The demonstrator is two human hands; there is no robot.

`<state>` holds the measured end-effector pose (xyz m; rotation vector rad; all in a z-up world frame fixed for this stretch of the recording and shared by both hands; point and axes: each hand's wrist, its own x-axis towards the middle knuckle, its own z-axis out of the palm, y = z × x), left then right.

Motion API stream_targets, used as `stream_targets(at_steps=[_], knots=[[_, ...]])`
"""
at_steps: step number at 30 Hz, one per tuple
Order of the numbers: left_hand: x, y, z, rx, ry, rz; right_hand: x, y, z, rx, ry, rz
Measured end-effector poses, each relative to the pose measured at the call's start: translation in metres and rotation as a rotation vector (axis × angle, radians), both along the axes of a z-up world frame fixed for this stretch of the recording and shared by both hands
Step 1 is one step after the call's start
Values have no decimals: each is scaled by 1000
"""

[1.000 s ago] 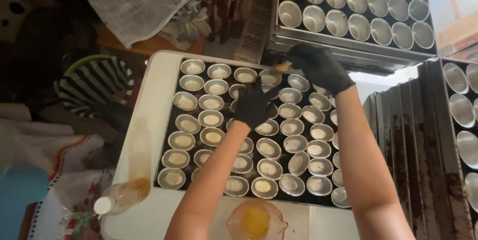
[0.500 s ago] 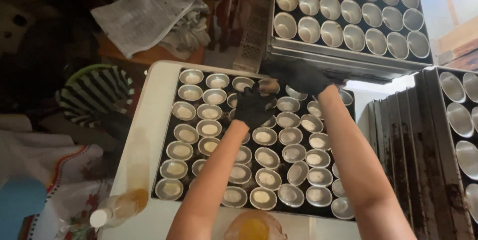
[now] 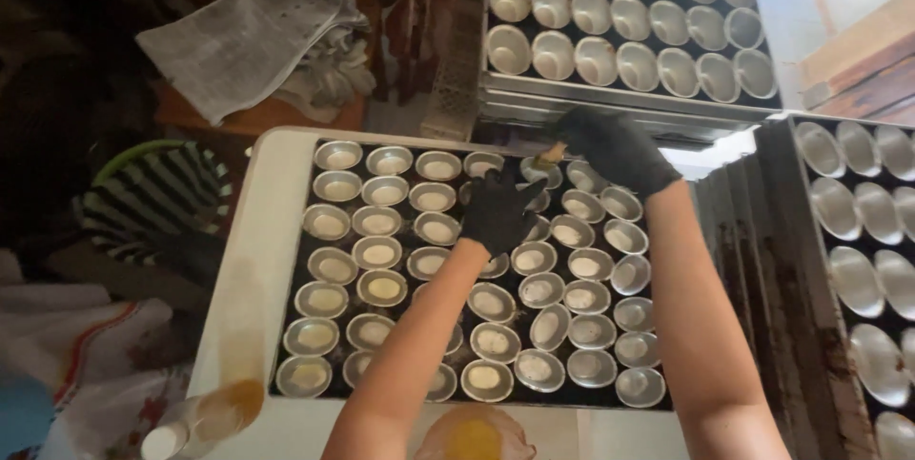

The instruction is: Greasing small baking molds on a tray using a brush and liquid grease.

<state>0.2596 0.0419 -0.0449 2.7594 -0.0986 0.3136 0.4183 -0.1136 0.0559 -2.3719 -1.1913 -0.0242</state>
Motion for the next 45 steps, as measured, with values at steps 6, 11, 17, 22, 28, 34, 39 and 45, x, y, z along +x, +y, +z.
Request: stream_targets(at_steps=[6, 11, 17, 22, 28, 34, 39, 45], knots=[[21, -16, -41, -14, 46, -2, -21, 14, 8, -71, 35, 43], [10, -11, -1, -46, 56, 1, -8, 12, 3, -58, 160, -17], [13, -12, 15, 66, 110, -9, -5, 9, -12, 40, 34, 133], [8, -12, 28, 11, 177, -5, 1, 3, -15, -270, -712, 322], [6, -11, 11, 29, 193, -7, -13, -3, 8, 101, 201, 146], [-33, -17, 33, -44, 72, 36, -28, -21, 34, 175, 215, -36], [-41, -18, 31, 36, 100, 56, -40, -14, 31, 93, 352, 121], [-38, -17, 16, 38, 192, 45, -25, -12, -38, 69, 258, 217]])
